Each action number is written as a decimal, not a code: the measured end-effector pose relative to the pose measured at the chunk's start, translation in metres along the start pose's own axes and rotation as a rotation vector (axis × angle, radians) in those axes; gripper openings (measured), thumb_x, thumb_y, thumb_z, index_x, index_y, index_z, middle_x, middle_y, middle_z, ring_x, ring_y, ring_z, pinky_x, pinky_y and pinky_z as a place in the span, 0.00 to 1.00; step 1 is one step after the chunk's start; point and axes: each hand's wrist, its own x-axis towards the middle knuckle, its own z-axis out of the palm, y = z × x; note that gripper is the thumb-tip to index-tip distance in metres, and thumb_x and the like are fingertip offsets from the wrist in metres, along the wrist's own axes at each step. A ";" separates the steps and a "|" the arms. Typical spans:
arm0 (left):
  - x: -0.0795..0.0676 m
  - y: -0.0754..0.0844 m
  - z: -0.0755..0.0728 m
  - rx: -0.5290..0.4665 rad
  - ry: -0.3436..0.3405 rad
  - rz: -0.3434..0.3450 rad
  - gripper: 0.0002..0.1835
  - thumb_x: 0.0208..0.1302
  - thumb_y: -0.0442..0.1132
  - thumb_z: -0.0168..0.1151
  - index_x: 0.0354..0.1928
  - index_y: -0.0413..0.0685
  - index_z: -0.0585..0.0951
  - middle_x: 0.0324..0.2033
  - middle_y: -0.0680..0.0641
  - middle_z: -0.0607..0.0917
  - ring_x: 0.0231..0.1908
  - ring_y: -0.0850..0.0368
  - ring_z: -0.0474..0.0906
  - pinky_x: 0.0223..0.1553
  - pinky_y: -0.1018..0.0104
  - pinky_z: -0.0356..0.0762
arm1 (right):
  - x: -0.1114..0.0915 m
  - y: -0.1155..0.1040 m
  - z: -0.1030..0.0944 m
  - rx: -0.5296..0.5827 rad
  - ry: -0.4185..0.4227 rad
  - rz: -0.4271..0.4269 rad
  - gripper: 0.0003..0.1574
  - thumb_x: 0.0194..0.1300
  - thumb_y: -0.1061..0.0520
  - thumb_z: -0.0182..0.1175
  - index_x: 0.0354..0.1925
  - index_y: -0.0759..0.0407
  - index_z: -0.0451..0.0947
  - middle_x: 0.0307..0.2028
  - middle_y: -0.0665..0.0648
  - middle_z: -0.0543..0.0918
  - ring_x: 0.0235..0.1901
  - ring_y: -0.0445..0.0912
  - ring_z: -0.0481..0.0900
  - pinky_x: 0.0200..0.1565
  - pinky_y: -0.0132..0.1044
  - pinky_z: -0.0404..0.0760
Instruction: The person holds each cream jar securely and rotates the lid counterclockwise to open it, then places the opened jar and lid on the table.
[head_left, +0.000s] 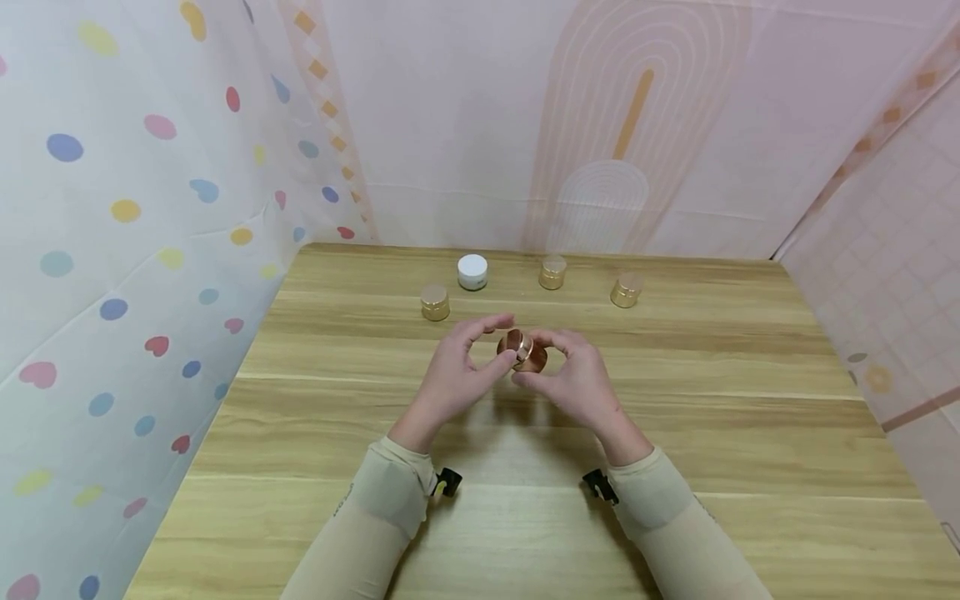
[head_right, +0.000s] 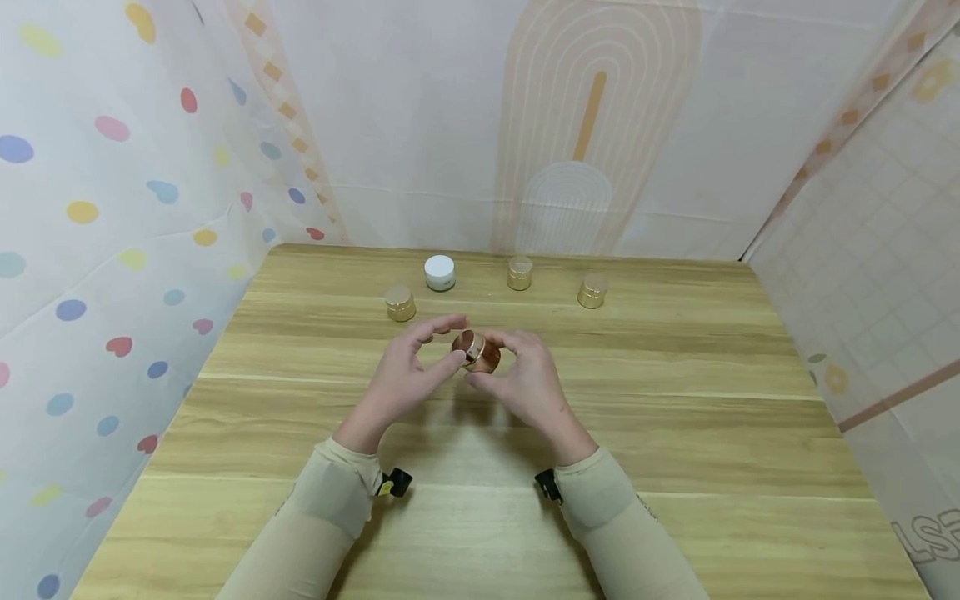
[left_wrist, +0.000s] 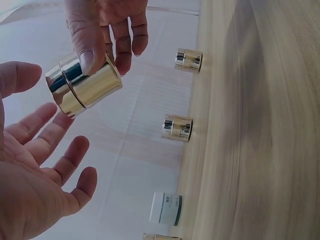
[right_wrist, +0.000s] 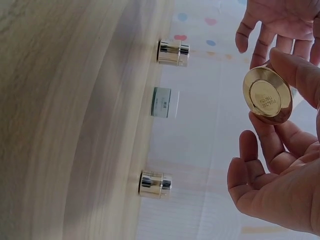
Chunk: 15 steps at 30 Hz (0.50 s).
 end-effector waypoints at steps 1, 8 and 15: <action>0.000 0.000 0.000 -0.001 0.001 0.009 0.25 0.70 0.40 0.70 0.68 0.46 0.82 0.66 0.45 0.85 0.67 0.43 0.77 0.72 0.34 0.69 | 0.000 0.000 0.000 -0.005 0.000 -0.001 0.34 0.51 0.58 0.85 0.57 0.56 0.88 0.52 0.58 0.91 0.57 0.56 0.85 0.68 0.57 0.76; -0.002 0.000 0.001 -0.001 0.004 -0.008 0.24 0.72 0.42 0.70 0.66 0.45 0.83 0.64 0.44 0.86 0.65 0.43 0.78 0.70 0.34 0.72 | -0.002 -0.001 0.002 -0.021 0.009 -0.015 0.31 0.53 0.58 0.85 0.56 0.57 0.88 0.51 0.59 0.91 0.57 0.56 0.85 0.65 0.59 0.78; -0.003 -0.001 0.002 0.005 0.015 -0.030 0.24 0.72 0.47 0.71 0.65 0.45 0.84 0.60 0.45 0.87 0.64 0.46 0.79 0.69 0.35 0.73 | -0.003 -0.003 0.004 -0.017 -0.002 0.001 0.32 0.52 0.58 0.85 0.57 0.57 0.88 0.51 0.58 0.91 0.58 0.56 0.84 0.66 0.58 0.78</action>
